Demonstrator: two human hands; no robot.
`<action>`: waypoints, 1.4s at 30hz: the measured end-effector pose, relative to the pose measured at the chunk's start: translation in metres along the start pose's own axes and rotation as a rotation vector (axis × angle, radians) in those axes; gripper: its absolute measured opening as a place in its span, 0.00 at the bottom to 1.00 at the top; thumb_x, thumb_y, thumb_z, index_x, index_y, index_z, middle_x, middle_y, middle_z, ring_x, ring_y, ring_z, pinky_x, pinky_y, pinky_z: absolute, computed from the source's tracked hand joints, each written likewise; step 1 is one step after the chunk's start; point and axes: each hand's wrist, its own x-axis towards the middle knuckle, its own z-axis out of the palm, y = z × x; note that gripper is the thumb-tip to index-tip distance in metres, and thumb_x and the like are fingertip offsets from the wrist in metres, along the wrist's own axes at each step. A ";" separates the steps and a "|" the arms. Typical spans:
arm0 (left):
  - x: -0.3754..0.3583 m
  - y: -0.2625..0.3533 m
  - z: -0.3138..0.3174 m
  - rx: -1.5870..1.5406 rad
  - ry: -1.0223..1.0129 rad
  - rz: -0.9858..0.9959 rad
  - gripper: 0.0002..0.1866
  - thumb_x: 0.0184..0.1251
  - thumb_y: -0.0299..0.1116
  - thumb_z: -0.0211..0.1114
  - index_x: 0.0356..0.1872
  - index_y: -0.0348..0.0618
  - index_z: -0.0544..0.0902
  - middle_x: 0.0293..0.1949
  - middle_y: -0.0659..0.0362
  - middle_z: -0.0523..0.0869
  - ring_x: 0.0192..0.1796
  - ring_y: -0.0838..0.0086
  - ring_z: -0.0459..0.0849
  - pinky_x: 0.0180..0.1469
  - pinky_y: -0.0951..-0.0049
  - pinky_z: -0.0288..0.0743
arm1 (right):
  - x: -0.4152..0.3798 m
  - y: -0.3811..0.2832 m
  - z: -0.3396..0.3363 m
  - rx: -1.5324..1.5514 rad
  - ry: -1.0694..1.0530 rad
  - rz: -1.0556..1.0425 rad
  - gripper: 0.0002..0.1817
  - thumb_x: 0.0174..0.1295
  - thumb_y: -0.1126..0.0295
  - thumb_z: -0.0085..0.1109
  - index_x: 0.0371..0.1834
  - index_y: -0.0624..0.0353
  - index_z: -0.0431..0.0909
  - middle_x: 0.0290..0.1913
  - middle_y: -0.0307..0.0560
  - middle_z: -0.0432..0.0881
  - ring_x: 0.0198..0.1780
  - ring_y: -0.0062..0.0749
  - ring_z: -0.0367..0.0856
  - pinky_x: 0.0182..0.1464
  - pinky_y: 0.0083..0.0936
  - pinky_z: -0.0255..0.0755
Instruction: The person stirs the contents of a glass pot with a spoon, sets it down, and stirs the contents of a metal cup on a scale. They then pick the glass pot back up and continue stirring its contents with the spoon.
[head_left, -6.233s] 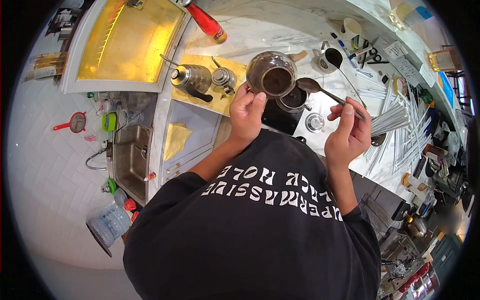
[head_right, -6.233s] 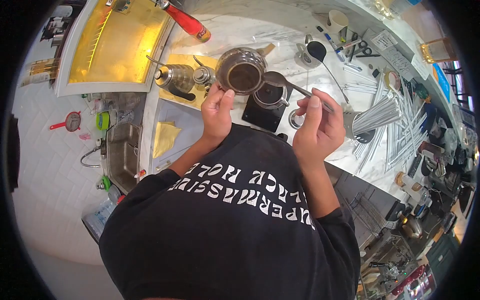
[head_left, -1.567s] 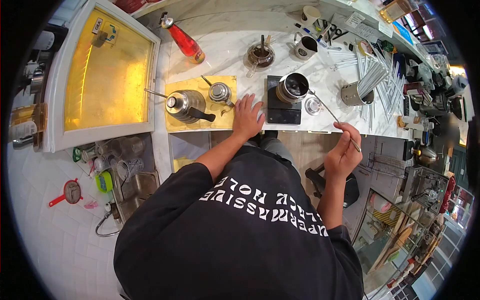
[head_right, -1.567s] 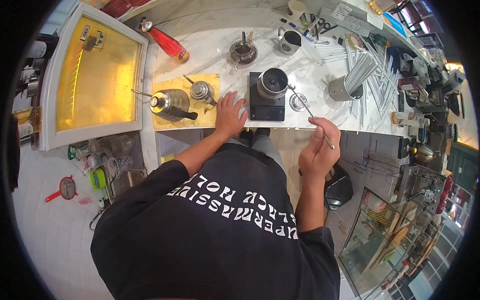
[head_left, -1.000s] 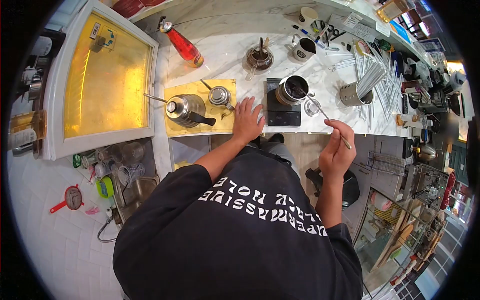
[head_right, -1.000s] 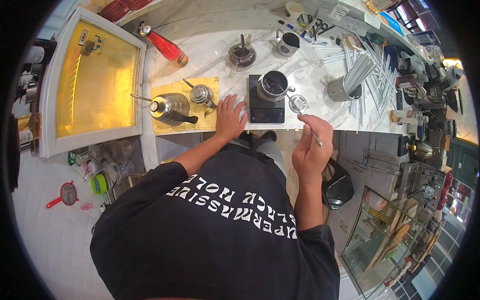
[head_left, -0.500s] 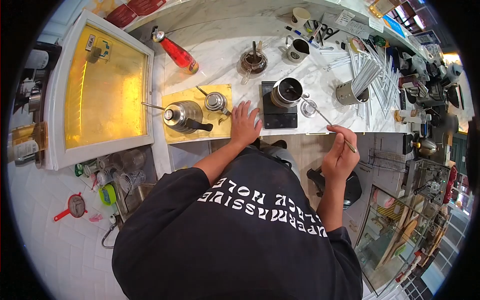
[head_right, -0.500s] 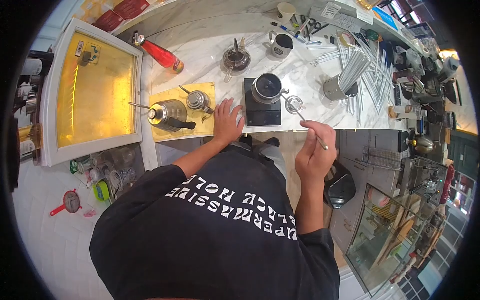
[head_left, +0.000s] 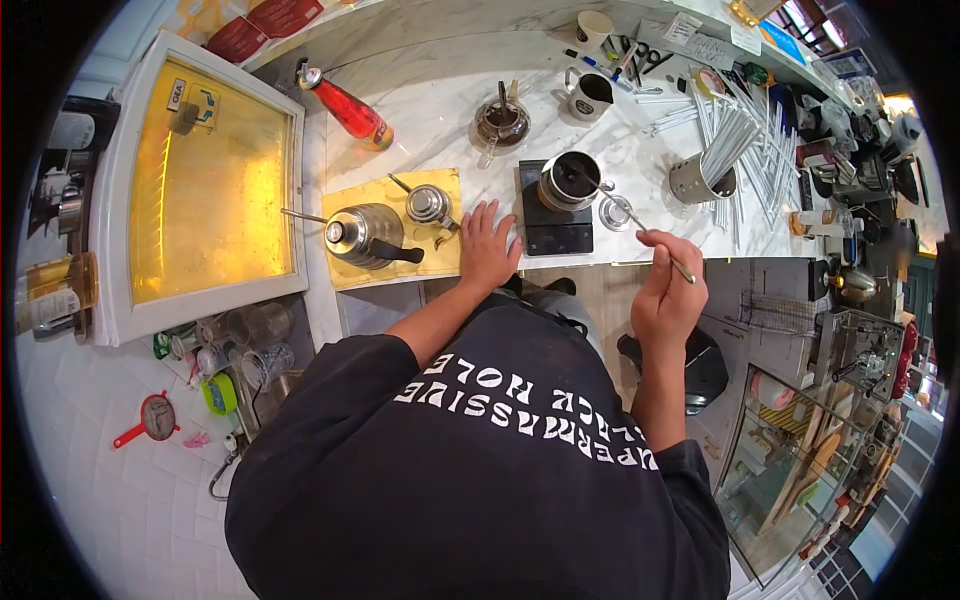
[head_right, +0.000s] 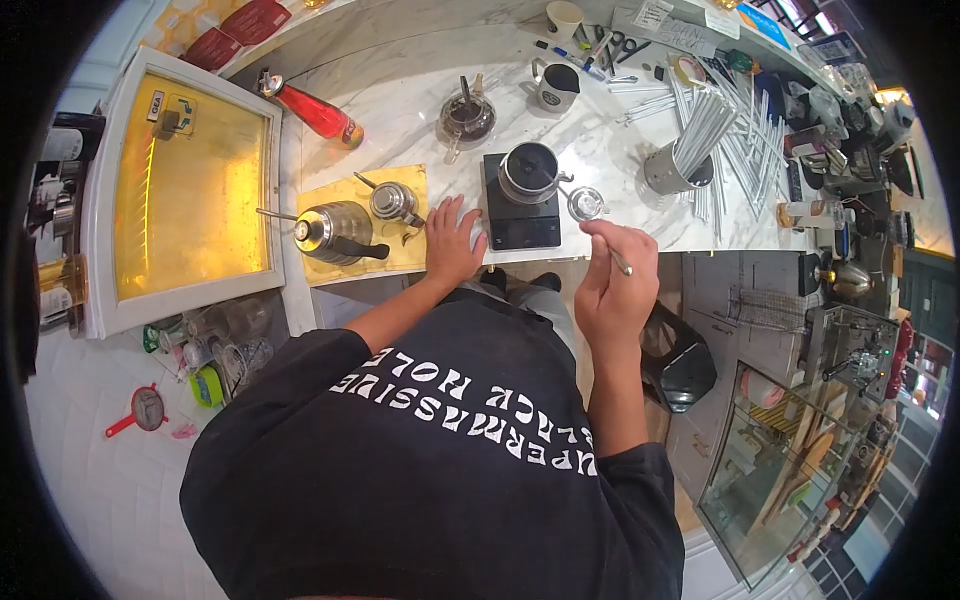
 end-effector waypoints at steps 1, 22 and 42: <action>0.000 0.000 -0.001 -0.003 -0.001 -0.002 0.26 0.67 0.42 0.70 0.65 0.47 0.82 0.74 0.45 0.72 0.80 0.46 0.63 0.81 0.40 0.53 | 0.001 0.001 0.001 -0.007 0.004 0.001 0.05 0.75 0.78 0.60 0.47 0.61 0.85 0.43 0.47 0.89 0.46 0.48 0.84 0.55 0.40 0.76; -0.001 -0.001 -0.002 -0.019 0.001 0.007 0.25 0.68 0.43 0.69 0.65 0.47 0.82 0.75 0.45 0.71 0.80 0.45 0.64 0.81 0.39 0.53 | -0.002 -0.005 0.003 0.001 0.024 0.069 0.06 0.74 0.79 0.59 0.47 0.61 0.85 0.44 0.46 0.89 0.45 0.47 0.83 0.55 0.38 0.75; 0.000 -0.004 -0.001 -0.007 -0.008 0.010 0.25 0.68 0.43 0.70 0.64 0.48 0.83 0.75 0.45 0.71 0.80 0.46 0.63 0.81 0.39 0.53 | 0.009 -0.006 0.002 -0.038 0.010 0.029 0.04 0.76 0.78 0.59 0.45 0.61 0.85 0.43 0.46 0.89 0.43 0.47 0.83 0.56 0.41 0.74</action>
